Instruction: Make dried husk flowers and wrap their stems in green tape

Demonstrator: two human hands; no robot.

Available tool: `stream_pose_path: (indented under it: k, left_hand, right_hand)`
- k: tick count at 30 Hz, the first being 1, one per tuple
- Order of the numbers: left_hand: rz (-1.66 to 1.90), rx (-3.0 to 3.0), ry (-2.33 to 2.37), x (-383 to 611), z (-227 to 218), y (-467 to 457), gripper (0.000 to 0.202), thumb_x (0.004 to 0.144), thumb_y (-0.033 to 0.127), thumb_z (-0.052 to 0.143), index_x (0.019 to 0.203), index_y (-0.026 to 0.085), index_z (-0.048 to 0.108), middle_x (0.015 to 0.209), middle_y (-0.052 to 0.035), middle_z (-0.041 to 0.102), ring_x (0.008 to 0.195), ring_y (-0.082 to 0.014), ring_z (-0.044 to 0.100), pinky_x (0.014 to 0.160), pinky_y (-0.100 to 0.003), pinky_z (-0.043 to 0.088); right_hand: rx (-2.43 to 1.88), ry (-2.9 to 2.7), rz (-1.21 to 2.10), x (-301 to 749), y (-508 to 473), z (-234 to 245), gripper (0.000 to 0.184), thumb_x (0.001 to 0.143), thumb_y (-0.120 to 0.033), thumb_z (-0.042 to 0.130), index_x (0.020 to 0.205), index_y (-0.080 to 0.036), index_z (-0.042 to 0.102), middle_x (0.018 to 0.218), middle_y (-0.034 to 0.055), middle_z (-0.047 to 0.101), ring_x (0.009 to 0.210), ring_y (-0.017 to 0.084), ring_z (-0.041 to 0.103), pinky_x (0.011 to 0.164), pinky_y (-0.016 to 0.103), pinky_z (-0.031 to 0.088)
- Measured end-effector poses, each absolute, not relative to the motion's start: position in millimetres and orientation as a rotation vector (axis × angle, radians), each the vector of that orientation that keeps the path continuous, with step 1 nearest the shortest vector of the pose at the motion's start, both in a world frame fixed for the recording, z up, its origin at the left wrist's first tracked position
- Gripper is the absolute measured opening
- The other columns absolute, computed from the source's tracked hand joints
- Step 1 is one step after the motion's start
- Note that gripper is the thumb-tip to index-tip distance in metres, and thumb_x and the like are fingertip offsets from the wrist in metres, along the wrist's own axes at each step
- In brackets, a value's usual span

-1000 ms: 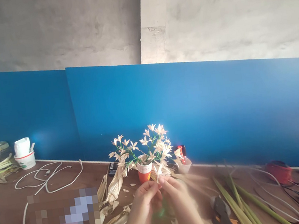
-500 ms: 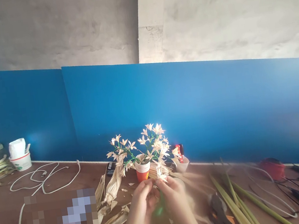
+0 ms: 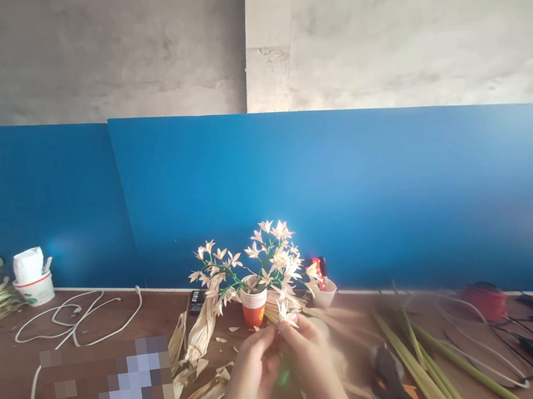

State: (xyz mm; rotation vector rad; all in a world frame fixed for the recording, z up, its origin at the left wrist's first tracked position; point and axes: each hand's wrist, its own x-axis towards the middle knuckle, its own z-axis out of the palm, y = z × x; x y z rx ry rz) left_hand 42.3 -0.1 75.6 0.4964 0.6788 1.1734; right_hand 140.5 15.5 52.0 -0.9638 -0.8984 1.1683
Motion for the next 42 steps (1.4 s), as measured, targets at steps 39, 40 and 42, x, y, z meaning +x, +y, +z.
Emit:
stream_pose_path:
  k: [39, 40, 42]
  left_hand:
    - [0.879, 0.341, 0.448, 25, 60, 16, 0.006, 0.081, 0.005, 0.058, 0.075, 0.006, 0.058, 0.061, 0.0023, 0.044, 0.043, 0.0006, 0.033, 0.035, -0.008, 0.017]
    - [0.889, 0.350, 0.443, 25, 60, 16, 0.005, 0.080, 0.005, 0.059, 0.075, 0.006, 0.058, 0.061, 0.0026, 0.044, 0.043, 0.0006, 0.033, 0.035, -0.009, 0.016]
    - [0.917, 0.355, 0.444, 24, 60, 16, 0.005, 0.078, 0.005, 0.062, 0.076, 0.006, 0.058, 0.061, 0.0033, 0.044, 0.042, 0.0007, 0.033, 0.035, -0.009, 0.017]
  right_hand:
    - [-0.996, -1.011, 1.283, 146, 12, 59, 0.037, 0.059, -0.047, 0.078, 0.055, -0.014, 0.061, 0.049, -0.0008, 0.056, 0.048, 0.010, 0.048, 0.048, 0.021, 0.036]
    - [-0.985, -1.023, 1.298, 147, 12, 59, 0.037, 0.060, -0.047, 0.077, 0.057, -0.014, 0.062, 0.050, -0.0008, 0.056, 0.048, 0.010, 0.048, 0.048, 0.021, 0.036]
    - [-0.945, -1.060, 1.344, 149, 12, 60, 0.033, 0.063, -0.044, 0.077, 0.064, -0.014, 0.065, 0.054, -0.0008, 0.058, 0.051, 0.011, 0.051, 0.051, 0.021, 0.037]
